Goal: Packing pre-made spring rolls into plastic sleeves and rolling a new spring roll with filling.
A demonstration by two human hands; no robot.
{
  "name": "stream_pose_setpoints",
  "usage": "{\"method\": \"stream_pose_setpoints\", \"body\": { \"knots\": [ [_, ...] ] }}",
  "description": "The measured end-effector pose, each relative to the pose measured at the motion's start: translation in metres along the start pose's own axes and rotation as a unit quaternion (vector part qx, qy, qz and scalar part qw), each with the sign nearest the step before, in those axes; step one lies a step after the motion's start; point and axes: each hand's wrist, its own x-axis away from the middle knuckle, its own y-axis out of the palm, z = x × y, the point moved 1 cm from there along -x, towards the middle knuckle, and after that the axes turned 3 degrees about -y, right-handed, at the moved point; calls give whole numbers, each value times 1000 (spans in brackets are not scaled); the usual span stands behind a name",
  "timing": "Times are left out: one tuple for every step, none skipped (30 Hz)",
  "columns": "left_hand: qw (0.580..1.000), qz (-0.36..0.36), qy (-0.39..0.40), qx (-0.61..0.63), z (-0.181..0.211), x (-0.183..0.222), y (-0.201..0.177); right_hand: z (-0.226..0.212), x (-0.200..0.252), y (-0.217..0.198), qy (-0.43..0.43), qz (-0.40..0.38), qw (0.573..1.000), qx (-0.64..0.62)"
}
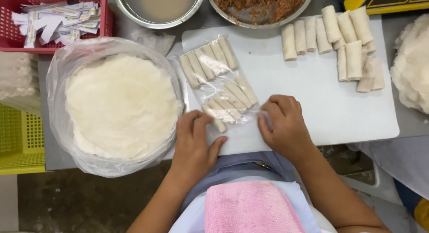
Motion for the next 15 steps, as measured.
{"method": "stream_pose_setpoints", "body": {
  "knots": [
    [999, -2, -32, 18, -7, 11, -1, -9, -7, -5, 4, 19, 1000, -12],
    [999, -4, -36, 17, -7, 10, -1, -12, -9, -2, 4, 16, 1000, -16],
    [998, -5, -37, 48, -6, 10, -1, -16, -12, 2, -6, 9, 998, -69],
    [996, -4, -30, 80, -7, 4, 0, -17, -18, 5, -17, 8, 993, -117],
    [996, -2, -29, 80, -7, 5, 0, -18, -20, 7, -18, 9, 993, -116],
    [995, -4, -43, 88, -7, 6, 0, -20, -22, 9, -29, 3, 993, -118],
    [994, -6, -58, 96, -7, 8, 0, -22, -23, 10, -39, -3, 992, -120],
    [994, -6, -58, 96, -5, 5, -1, -24, -24, 12, -40, -3, 992, -120],
    [994, -1, -56, 96, -3, 3, -2, -26, -25, 14, -41, -22, 992, -118],
    [994, 2, -54, 98, 0, 2, -3, -29, -25, 16, -41, -42, 992, -115],
    [994, 1, -55, 99, -2, 5, 1, -31, -25, 18, -40, -43, 992, -115],
    [995, 11, -37, 87, -5, 6, 5, -33, -26, 20, -39, -49, 991, -119],
    [997, 22, -20, 75, -7, 8, 9, -35, -27, 22, -37, -55, 990, -122],
    [997, 22, -20, 75, -5, 6, 7, -36, -25, 28, -37, -55, 990, -122],
    [996, 58, 1, 73, -3, 4, 5, -37, -23, 32, -23, -29, 994, -104]
  ]
}}
